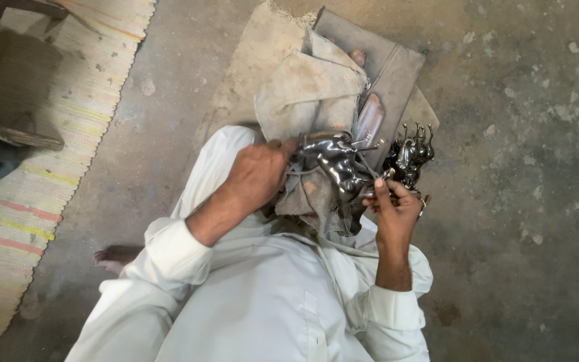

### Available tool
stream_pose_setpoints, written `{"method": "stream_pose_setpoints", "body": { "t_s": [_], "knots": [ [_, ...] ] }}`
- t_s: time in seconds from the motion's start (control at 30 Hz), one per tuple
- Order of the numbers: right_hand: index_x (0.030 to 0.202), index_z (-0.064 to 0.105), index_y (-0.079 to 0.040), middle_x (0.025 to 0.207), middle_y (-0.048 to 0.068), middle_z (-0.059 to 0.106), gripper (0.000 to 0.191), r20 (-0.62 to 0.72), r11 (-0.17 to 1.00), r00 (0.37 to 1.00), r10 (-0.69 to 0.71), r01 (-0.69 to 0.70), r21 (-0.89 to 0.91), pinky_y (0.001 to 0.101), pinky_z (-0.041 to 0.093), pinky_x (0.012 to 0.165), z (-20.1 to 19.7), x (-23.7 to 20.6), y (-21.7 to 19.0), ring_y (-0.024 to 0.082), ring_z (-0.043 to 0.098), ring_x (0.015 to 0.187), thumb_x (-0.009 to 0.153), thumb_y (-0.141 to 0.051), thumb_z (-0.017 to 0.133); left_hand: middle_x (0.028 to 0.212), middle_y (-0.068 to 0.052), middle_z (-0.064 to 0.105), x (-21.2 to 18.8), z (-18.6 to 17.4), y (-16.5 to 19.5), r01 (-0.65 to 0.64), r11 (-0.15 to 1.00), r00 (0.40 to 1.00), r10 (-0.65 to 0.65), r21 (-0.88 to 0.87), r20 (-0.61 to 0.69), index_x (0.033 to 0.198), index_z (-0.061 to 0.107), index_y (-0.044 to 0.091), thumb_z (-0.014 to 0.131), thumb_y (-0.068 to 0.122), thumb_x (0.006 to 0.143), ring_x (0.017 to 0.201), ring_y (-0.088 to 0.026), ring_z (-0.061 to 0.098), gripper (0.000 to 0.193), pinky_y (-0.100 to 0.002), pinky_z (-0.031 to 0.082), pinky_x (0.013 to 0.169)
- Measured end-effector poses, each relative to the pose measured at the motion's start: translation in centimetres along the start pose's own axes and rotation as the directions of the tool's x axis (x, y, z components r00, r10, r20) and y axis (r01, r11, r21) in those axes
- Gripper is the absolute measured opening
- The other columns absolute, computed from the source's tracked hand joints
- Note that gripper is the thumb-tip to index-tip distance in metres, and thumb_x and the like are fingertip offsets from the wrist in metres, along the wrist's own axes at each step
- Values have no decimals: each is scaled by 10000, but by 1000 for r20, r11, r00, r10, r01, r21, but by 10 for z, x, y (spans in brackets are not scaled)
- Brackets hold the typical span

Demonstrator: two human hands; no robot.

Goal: The person sits on the floor and uses a small hand graver to engrave and refine details on silver-toned metal animal figurines, including a horse and a deer figure, holding each figure steady with one hand while cutting details with the other, then sets finished figures aside and picks up the next one.

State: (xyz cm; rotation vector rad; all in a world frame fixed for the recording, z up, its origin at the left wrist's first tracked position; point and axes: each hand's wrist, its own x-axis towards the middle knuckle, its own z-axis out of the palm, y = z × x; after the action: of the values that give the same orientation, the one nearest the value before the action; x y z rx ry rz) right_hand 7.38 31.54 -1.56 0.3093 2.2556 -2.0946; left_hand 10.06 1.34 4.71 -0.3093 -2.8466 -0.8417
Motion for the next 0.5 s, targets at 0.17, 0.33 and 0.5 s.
{"method": "stream_pose_setpoints", "body": {
  "t_s": [0.17,0.33,0.5],
  "knots": [
    [1072,740,2,786,50,740,232,87,997,996,-35,41,-64,235,516,535,10,33,-23,103,662,604,952,-197,756,824,-242,701,-24,-26,9,197,955,955,-136,-222,264,1266,549,-65,662,71,900,778,-400,720,405,-480,564,680],
    [1067,749,26,797,47,731,220,234,994,972,-35,59,-96,228,505,560,28,65,-28,86,635,620,953,-161,772,768,-214,712,-42,-32,26,443,822,859,-276,-358,431,1384,412,-77,693,151,870,699,-332,733,629,-445,578,648],
    [1070,754,25,810,57,724,225,283,990,958,-48,83,-113,231,504,571,40,75,-29,90,625,636,967,-175,769,773,-127,732,-43,-23,26,437,854,885,-351,-282,308,1272,598,34,781,311,849,673,-282,729,537,-412,562,637]
  ]
}}
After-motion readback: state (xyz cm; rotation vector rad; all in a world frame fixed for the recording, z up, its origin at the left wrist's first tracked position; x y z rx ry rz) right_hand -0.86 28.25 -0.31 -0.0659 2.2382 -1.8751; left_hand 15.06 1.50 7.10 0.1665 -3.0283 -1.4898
